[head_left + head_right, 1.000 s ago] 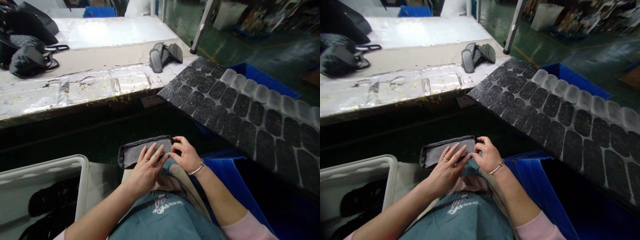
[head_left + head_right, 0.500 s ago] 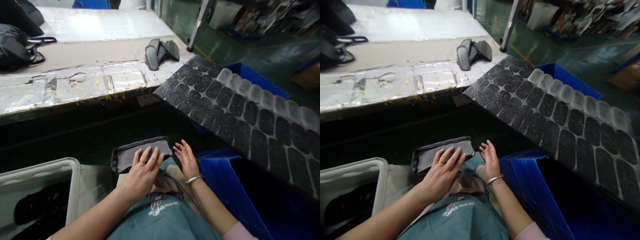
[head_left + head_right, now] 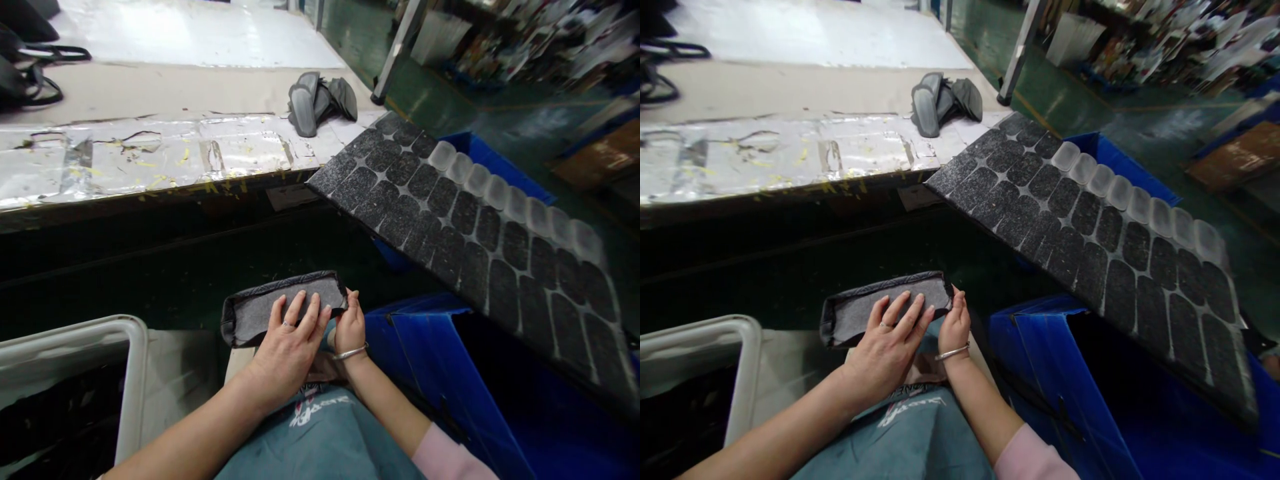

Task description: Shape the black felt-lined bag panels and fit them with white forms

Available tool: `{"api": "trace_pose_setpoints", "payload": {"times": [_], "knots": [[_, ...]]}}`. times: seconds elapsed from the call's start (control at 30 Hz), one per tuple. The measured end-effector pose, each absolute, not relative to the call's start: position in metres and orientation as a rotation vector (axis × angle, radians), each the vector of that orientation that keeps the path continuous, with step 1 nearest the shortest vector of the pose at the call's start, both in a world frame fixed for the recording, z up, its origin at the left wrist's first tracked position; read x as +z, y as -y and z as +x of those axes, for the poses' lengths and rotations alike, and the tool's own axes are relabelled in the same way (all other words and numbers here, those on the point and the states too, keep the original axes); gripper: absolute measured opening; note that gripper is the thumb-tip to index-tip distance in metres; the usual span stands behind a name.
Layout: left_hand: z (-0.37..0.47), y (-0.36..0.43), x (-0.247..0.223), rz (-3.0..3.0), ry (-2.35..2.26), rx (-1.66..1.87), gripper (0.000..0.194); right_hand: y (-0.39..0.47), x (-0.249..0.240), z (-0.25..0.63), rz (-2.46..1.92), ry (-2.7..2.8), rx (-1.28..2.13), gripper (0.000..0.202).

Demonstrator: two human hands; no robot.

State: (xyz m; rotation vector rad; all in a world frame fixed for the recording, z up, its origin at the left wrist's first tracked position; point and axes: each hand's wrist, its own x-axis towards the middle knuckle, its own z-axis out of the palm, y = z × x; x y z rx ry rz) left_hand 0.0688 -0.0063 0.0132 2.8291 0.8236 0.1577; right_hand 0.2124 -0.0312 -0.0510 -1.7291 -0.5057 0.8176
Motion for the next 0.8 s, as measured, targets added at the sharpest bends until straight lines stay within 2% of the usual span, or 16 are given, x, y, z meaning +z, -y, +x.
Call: {"api": "trace_pose_setpoints", "payload": {"times": [0.4, 0.8], "knots": [[0.067, 0.003, 0.014, 2.817, -0.761, 0.143, 0.062, 0.027, -0.038, 0.214, -2.037, 0.755, 0.480, 0.049], [0.067, 0.004, 0.009, 2.806, -0.757, 0.206, 0.066, 0.021, -0.023, 0.218, -2.252, 0.988, 0.350, 0.035]]}}
